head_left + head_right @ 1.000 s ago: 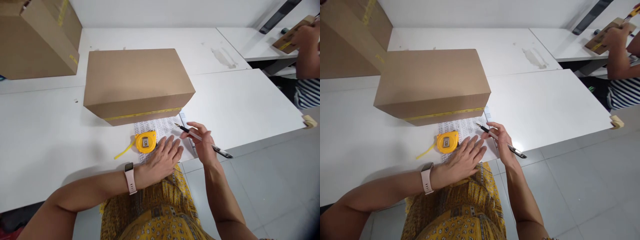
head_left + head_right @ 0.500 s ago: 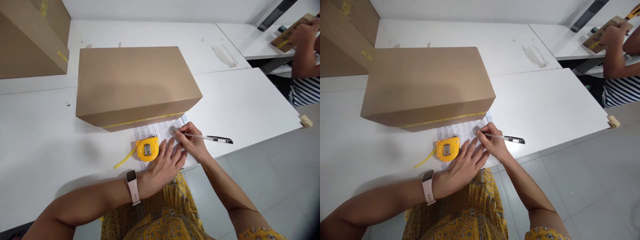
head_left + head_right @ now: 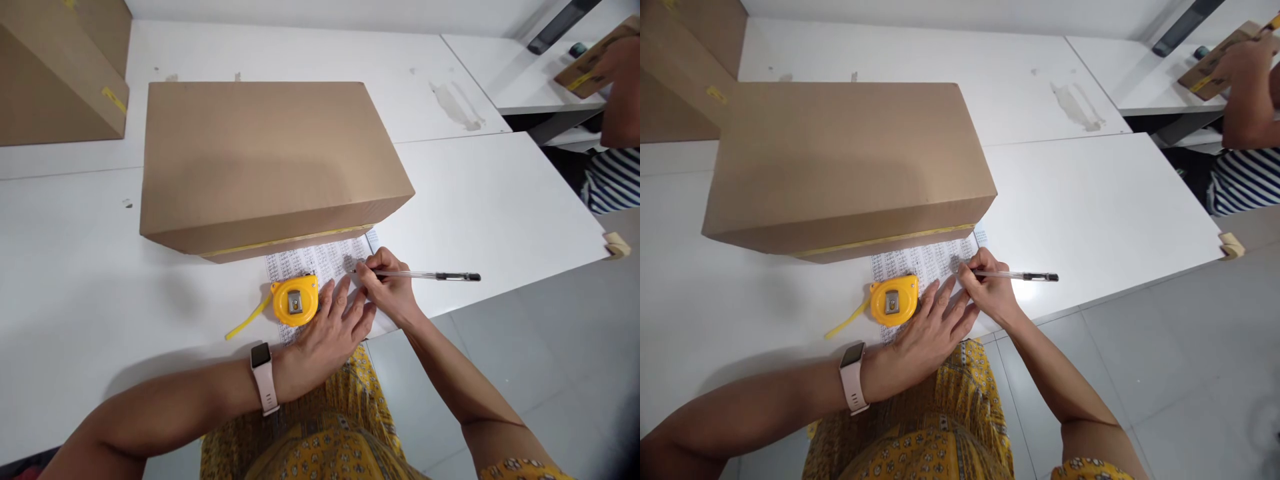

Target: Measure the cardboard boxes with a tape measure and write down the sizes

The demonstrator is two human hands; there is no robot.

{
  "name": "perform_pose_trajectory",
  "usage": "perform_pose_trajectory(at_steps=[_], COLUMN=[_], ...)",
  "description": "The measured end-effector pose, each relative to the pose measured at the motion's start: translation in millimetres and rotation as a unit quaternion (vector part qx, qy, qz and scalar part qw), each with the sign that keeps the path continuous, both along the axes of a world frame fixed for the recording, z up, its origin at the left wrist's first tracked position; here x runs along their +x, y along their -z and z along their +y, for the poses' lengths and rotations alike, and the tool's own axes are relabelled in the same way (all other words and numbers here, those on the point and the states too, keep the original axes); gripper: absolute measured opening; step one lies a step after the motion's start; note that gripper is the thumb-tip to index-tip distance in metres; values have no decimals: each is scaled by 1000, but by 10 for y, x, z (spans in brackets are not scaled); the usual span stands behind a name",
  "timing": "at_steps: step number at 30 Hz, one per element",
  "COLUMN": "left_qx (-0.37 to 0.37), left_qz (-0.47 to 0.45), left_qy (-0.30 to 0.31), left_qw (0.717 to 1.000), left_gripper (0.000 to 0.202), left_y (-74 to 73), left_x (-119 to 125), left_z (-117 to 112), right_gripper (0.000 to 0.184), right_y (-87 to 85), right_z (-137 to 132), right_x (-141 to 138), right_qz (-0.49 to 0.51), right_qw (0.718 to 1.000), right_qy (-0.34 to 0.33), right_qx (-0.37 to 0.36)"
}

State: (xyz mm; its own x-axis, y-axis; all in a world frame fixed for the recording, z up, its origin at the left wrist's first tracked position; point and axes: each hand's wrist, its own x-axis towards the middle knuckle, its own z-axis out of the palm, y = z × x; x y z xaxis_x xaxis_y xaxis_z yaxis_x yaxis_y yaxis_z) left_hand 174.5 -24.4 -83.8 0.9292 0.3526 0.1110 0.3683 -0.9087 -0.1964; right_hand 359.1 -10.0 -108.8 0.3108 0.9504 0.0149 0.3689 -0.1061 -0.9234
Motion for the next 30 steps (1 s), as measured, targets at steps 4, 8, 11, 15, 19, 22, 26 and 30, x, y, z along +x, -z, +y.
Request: perform_pose_trajectory(at_steps=[4, 8, 11, 15, 19, 22, 26, 30], left_qx=[-5, -5, -7, -7, -11, -13, -14, -18], left_qz=[4, 3, 3, 5, 2, -7, -8, -10], left_qy=[-4, -1, -3, -5, -4, -5, -6, -4], left_qw=[1000, 1000, 1000, 1000, 1000, 1000, 1000, 1000], left_gripper=[55, 54, 54, 55, 55, 54, 54, 54], left_y=[15, 10, 14, 27, 59, 79, 73, 67], left_x=[12, 20, 23, 23, 24, 26, 27, 27], left_z=[-7, -2, -1, -7, -16, -19, -16, -13], right_gripper=[29, 29, 28, 28, 29, 30, 29, 29], right_y=[18, 32, 33, 30, 30, 36, 36, 30], right_z=[3, 0, -8, -12, -3, 2, 5, 8], right_x=[7, 14, 14, 12, 15, 19, 19, 20], right_qz=[-1, -6, 2, 7, 3, 7, -2, -10], right_qw=[1000, 1000, 1000, 1000, 1000, 1000, 1000, 1000], right_qy=[-6, -7, -8, -8, 3, 13, 15, 8], right_qx=[3, 1, -2, -1, 7, 5, 4, 6])
